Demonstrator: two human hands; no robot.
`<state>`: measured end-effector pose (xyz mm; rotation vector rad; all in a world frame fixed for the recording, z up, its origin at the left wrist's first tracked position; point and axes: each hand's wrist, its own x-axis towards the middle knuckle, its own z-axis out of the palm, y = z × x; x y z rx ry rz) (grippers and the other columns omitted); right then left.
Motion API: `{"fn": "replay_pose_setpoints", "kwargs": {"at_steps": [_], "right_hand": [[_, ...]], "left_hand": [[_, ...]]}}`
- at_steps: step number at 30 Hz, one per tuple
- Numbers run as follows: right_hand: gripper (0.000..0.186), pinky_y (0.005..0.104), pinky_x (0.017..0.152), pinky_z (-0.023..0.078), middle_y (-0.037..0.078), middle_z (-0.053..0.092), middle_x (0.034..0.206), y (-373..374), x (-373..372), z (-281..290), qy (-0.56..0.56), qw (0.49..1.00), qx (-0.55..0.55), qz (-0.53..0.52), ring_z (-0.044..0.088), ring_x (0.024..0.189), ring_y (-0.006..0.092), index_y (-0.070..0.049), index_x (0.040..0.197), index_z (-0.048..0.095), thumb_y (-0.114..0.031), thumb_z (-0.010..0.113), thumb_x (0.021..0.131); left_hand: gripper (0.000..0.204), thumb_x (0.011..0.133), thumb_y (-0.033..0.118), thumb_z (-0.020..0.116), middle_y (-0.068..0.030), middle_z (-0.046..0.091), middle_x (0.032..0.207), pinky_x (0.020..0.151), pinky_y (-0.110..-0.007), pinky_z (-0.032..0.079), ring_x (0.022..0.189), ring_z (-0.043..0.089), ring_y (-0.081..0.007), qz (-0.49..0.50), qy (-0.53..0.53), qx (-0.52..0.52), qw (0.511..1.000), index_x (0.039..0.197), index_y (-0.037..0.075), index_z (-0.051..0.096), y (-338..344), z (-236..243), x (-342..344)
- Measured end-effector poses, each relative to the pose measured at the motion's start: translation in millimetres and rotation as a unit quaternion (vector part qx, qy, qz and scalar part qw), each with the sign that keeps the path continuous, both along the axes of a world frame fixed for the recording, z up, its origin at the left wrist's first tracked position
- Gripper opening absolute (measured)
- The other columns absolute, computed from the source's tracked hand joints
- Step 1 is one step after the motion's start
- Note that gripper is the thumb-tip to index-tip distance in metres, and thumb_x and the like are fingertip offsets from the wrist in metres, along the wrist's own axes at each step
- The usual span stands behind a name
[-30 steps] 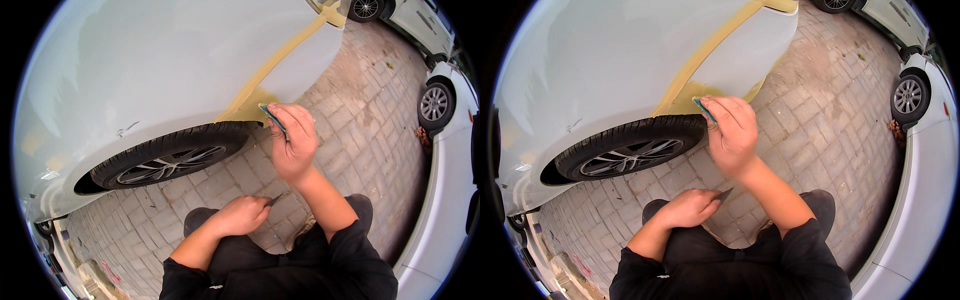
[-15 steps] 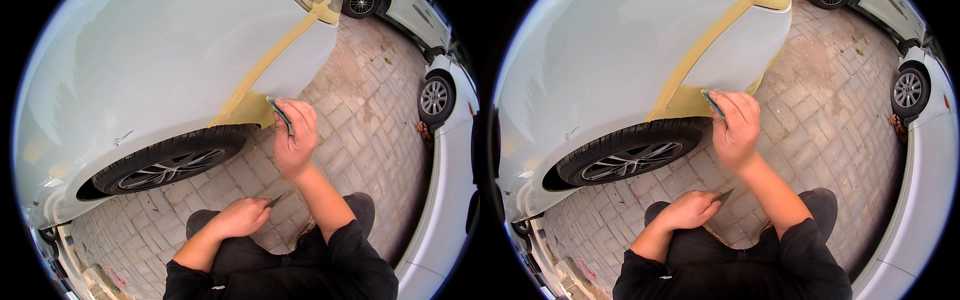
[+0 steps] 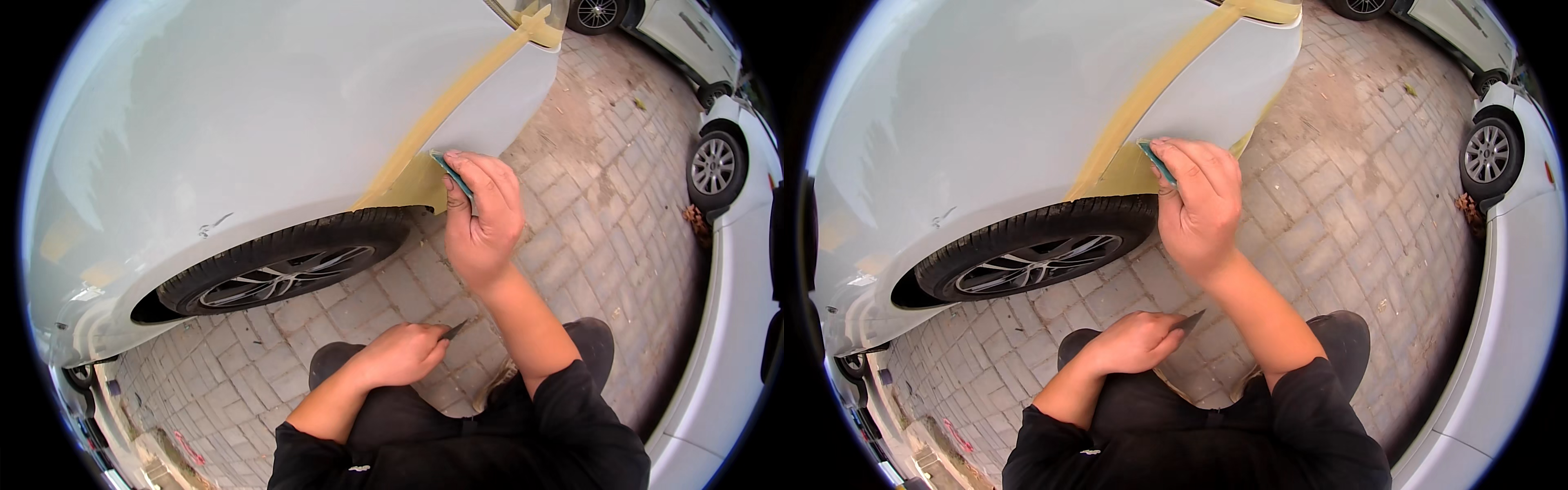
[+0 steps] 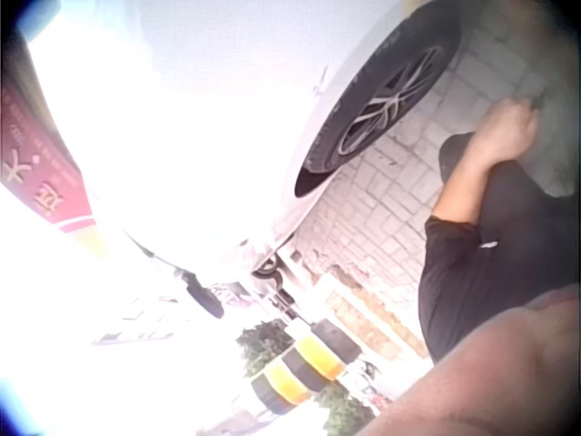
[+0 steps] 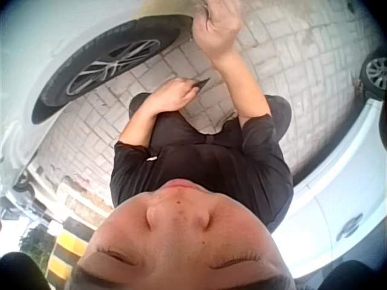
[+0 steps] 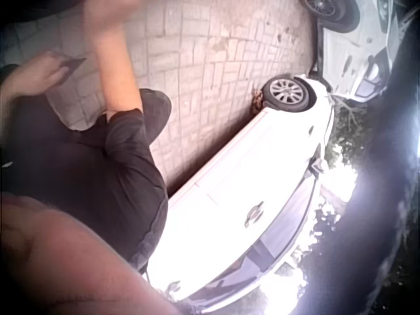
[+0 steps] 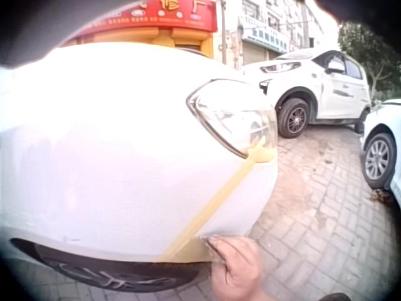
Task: The person applies a yellowish body filler to a white car's front fender using a blue plastic spreader. They repeatedly scrape the filler onto the spreader from a metal putty knife and smooth it into the panel area near the wheel arch.
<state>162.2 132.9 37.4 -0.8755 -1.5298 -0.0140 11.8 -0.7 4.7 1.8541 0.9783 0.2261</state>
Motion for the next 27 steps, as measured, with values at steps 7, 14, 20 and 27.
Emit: {"fn": "replay_pose_setpoints", "kwargs": {"at_steps": [7,14,20,27], "right_hand": [[0.043,0.0377,0.087,0.047,0.009,0.070,0.106,-20.5,-6.1,-18.4,-0.044,0.998,-0.020,0.051,0.062,0.098,0.0284,-0.002,0.108,0.070,0.011,0.064,0.068],[0.041,0.0374,0.086,0.046,0.009,0.070,0.106,-7.3,-10.9,7.1,-0.013,1.000,-0.002,-0.007,0.063,0.095,0.0284,-0.002,0.107,0.069,0.011,0.064,0.069],[0.037,0.0377,0.083,0.046,0.009,0.070,0.104,-29.4,-11.2,-5.8,-0.101,0.991,-0.033,0.085,0.063,0.093,0.0270,-0.002,0.106,0.069,0.009,0.065,0.071],[0.024,0.0369,0.084,0.046,0.009,0.070,0.103,-4.4,-5.0,18.9,-0.010,1.000,0.002,-0.009,0.063,0.093,0.0262,-0.002,0.105,0.069,0.001,0.071,0.082]], "left_hand": [[0.030,0.096,0.018,0.052,-0.0261,0.067,0.090,0.078,-0.049,0.051,0.088,0.064,-0.0442,-0.007,0.007,-0.001,1.000,0.112,-0.005,0.064,2.3,-1.4,-1.6],[0.031,0.095,0.019,0.050,-0.0282,0.067,0.091,0.080,-0.052,0.051,0.089,0.064,-0.0456,-0.014,-0.001,-0.007,1.000,0.110,-0.005,0.063,4.7,4.7,1.3],[0.029,0.095,0.018,0.050,-0.0275,0.067,0.089,0.079,-0.053,0.050,0.088,0.064,-0.0455,-0.009,0.008,-0.013,1.000,0.107,-0.004,0.063,5.4,6.0,-0.2],[0.027,0.095,0.018,0.050,-0.0277,0.067,0.088,0.078,-0.053,0.050,0.088,0.064,-0.0455,-0.005,-0.001,0.005,1.000,0.105,-0.004,0.063,0.7,-2.2,-1.3]]}}
